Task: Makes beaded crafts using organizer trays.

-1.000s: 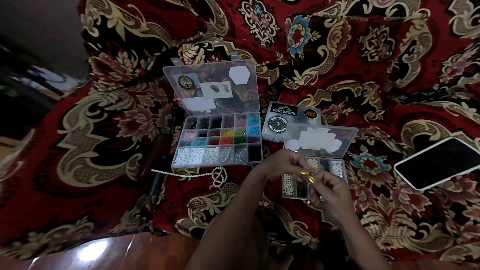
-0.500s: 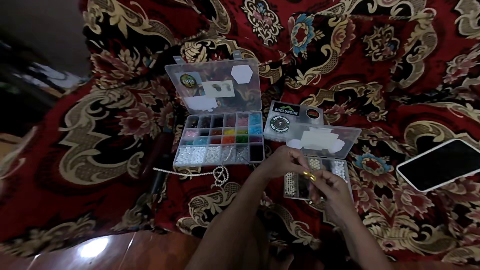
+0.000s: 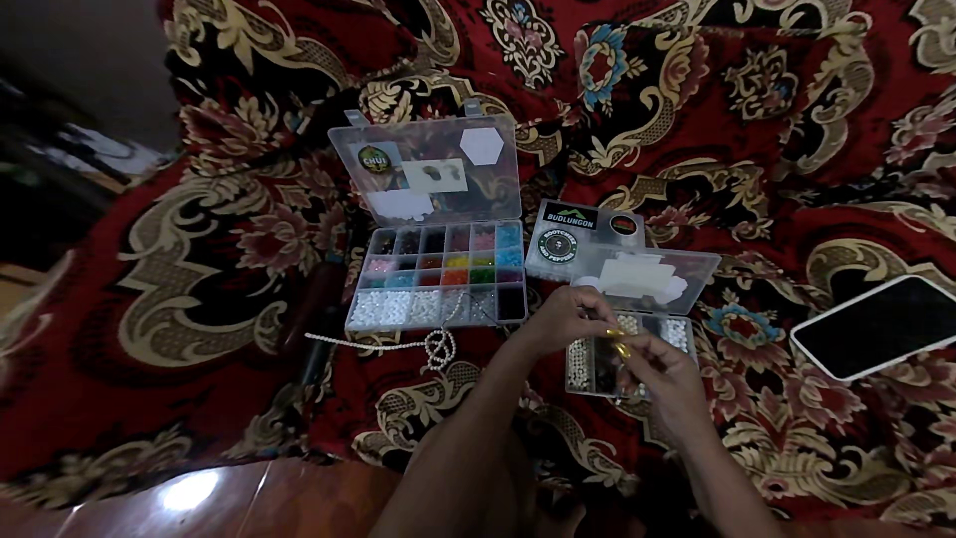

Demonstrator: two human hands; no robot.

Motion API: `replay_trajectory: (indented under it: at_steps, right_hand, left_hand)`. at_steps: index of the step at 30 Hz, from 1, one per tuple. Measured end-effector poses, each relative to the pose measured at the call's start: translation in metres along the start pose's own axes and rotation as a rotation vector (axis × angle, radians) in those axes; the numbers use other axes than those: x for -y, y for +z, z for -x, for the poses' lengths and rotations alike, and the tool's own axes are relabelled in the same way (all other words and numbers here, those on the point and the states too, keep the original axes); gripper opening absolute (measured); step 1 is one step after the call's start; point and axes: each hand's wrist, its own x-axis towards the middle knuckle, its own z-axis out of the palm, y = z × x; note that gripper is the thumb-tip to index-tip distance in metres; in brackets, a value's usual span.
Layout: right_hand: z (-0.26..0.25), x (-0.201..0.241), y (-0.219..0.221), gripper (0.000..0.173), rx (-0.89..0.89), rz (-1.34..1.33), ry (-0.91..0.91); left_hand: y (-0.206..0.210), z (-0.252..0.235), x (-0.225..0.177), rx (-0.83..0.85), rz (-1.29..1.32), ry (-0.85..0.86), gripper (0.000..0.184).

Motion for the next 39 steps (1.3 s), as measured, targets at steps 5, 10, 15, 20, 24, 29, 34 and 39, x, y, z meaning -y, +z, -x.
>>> replay_trajectory:
  at_steps: [5, 10, 15, 20, 24, 29, 34, 39]
  right_hand:
    - [0.004, 0.005, -0.005, 0.011, 0.092, -0.014, -0.096]
    - [0.000, 0.000, -0.021, 0.016, 0.498, -0.161, -0.180]
    - [-0.002, -0.002, -0.021, 0.016, 0.389, -0.175, -0.171]
    - [0.001, 0.002, -0.018, 0.010, 0.253, -0.257, -0.068]
    - [0.001, 0.005, -0.015, 0.014, 0.133, -0.282, -0.003]
    - [-0.001, 0.005, -0.013, 0.016, 0.038, -0.291, 0.005]
    - [-0.001, 0.007, -0.009, 0.017, -0.038, -0.258, 0.028]
    - [0.000, 0.005, -0.007, 0.016, -0.077, -0.210, 0.012]
  left_hand:
    - [-0.008, 0.004, -0.012, -0.030, -0.568, -0.179, 0.021]
    - [0.001, 0.001, -0.011, 0.020, -0.859, -0.304, 0.021]
    - [0.023, -0.008, -0.017, 0.088, -1.038, -0.477, 0.025]
    - [0.032, -0.010, -0.023, 0.101, -1.118, -0.556, 0.024]
    - [0.033, -0.011, -0.025, 0.099, -1.137, -0.575, 0.025]
    - [0.034, -0.011, -0.022, 0.088, -1.149, -0.565, 0.024]
    - [0.030, -0.009, -0.017, 0.000, -1.019, -0.527, 0.028]
    - [0.020, 0.002, -0.016, -0.174, -0.337, -0.312, 0.024]
